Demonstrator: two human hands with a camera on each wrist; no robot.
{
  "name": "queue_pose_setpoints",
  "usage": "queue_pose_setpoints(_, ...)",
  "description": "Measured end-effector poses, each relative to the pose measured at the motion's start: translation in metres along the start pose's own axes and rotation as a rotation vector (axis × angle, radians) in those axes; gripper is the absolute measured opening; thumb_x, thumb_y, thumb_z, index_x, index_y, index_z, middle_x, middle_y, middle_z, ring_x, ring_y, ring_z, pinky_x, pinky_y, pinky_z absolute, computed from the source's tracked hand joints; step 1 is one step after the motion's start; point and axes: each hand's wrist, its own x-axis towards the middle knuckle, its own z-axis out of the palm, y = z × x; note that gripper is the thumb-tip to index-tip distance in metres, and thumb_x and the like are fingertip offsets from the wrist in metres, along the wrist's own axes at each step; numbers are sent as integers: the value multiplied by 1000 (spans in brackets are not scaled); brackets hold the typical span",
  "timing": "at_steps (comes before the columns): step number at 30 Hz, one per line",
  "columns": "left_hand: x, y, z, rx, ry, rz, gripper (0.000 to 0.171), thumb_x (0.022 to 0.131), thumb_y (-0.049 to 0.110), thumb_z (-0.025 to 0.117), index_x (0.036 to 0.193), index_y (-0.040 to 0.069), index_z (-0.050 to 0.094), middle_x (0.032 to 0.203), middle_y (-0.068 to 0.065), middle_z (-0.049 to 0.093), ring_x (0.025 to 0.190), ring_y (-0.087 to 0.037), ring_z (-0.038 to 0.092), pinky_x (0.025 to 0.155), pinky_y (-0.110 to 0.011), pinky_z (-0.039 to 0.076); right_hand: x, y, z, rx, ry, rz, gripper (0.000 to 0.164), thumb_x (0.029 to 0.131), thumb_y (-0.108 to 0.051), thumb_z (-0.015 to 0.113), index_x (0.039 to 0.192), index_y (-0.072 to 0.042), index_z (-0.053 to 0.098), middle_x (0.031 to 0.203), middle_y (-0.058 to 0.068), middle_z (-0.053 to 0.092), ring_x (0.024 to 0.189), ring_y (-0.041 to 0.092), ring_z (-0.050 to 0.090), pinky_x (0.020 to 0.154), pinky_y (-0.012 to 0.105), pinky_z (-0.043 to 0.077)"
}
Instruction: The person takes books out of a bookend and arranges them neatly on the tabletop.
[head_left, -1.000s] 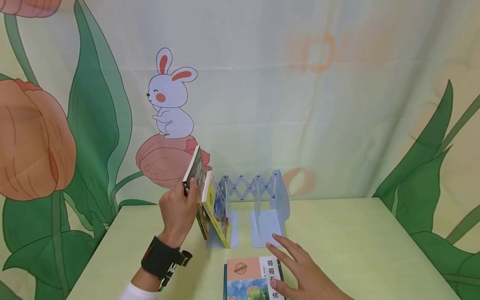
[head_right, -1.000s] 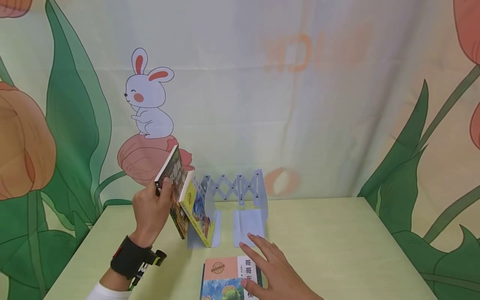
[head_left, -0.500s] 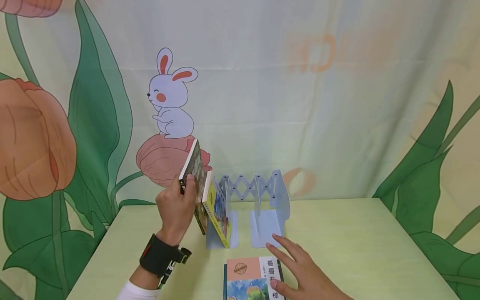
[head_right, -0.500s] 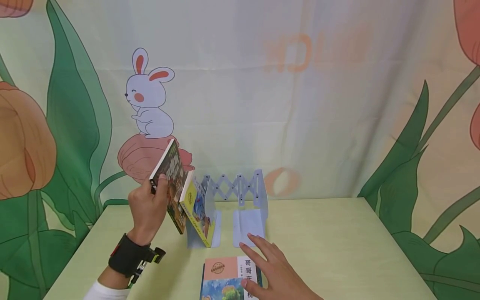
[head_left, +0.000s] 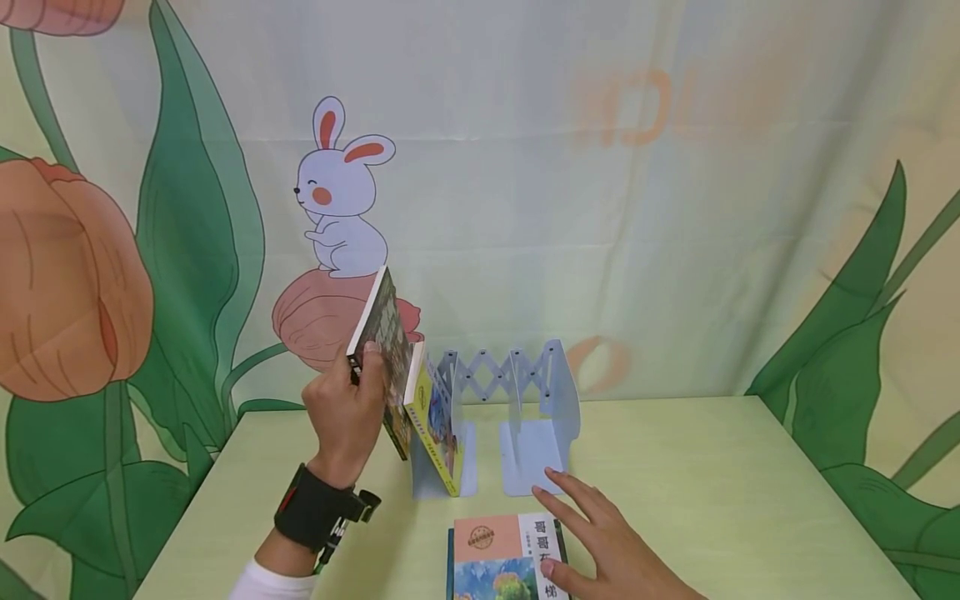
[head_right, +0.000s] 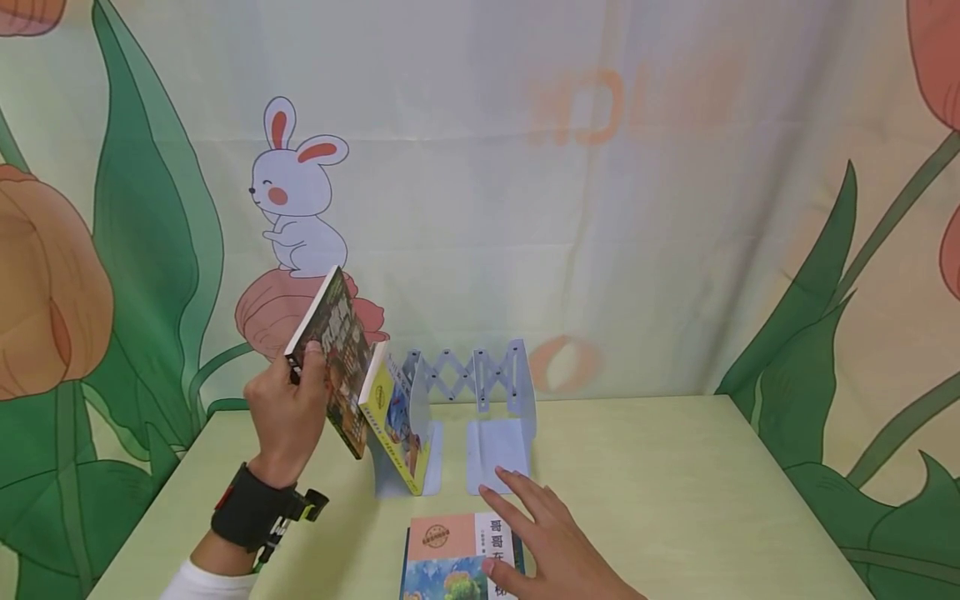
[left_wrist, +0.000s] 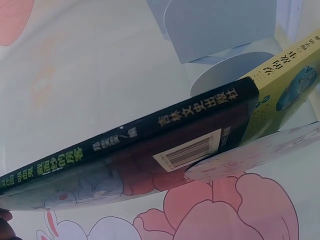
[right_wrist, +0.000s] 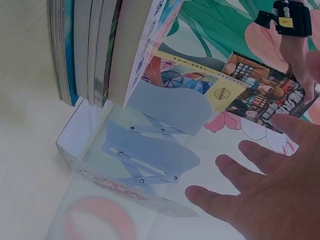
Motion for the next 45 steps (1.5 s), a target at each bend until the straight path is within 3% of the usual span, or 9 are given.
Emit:
queue_pose_setpoints(10, 3, 4, -5, -70, 78, 25, 29, 95, 9, 55, 115, -7, 67, 87, -25, 73, 53, -27, 61, 43, -19, 28, 1, -3, -1, 23, -29, 46, 66, 93, -50, 58, 152, -44, 28, 162, -2, 29, 141, 35, 38, 97, 67, 40)
queue_pose_setpoints(16, 6, 5, -8, -85, 114, 25, 30, 94, 8, 55, 119, -4, 66, 86, -24, 73, 53, -25, 59, 44, -19, 27, 0, -3, -1, 11, -19, 36, 67, 93, -48, 59, 152, -43, 28, 161, -3, 29, 141, 33, 38, 97, 66, 41)
queue_pose_setpoints(22, 10, 10, -15, -111, 158, 52, 27, 94, 8, 56, 115, -4, 68, 83, -22, 73, 56, -20, 59, 48, -17, 31, 0, -4, -1, -12, 1, 6, 70, 93, -40, 63, 153, -40, 28, 161, -6, 28, 140, 34, 40, 95, 64, 42)
queue_pose_setpoints(30, 12, 21, -24, -144, 203, 40, 25, 93, 9, 57, 108, -8, 69, 74, -22, 70, 55, -19, 56, 49, -16, 32, 1, -6, -2, -10, -3, 12, 68, 93, -45, 61, 153, -41, 28, 161, -5, 28, 141, 33, 39, 96, 65, 42)
queue_pose_setpoints(40, 4, 36, -29, -176, 226, 76, 34, 97, 23, 57, 109, -6, 71, 64, -19, 67, 48, -22, 55, 45, -20, 32, 2, -10, -7, -56, 33, -2, 74, 92, -43, 63, 154, -40, 24, 162, -5, 28, 141, 26, 39, 95, 60, 47)
queue_pose_setpoints(45, -1, 40, -30, -186, 222, 99, 40, 99, 30, 55, 108, -5, 71, 56, -14, 62, 45, -18, 50, 43, -22, 29, 3, -13, -12, -77, 71, -47, 79, 91, -38, 66, 157, -30, 23, 161, -2, 27, 140, 23, 40, 93, 56, 50)
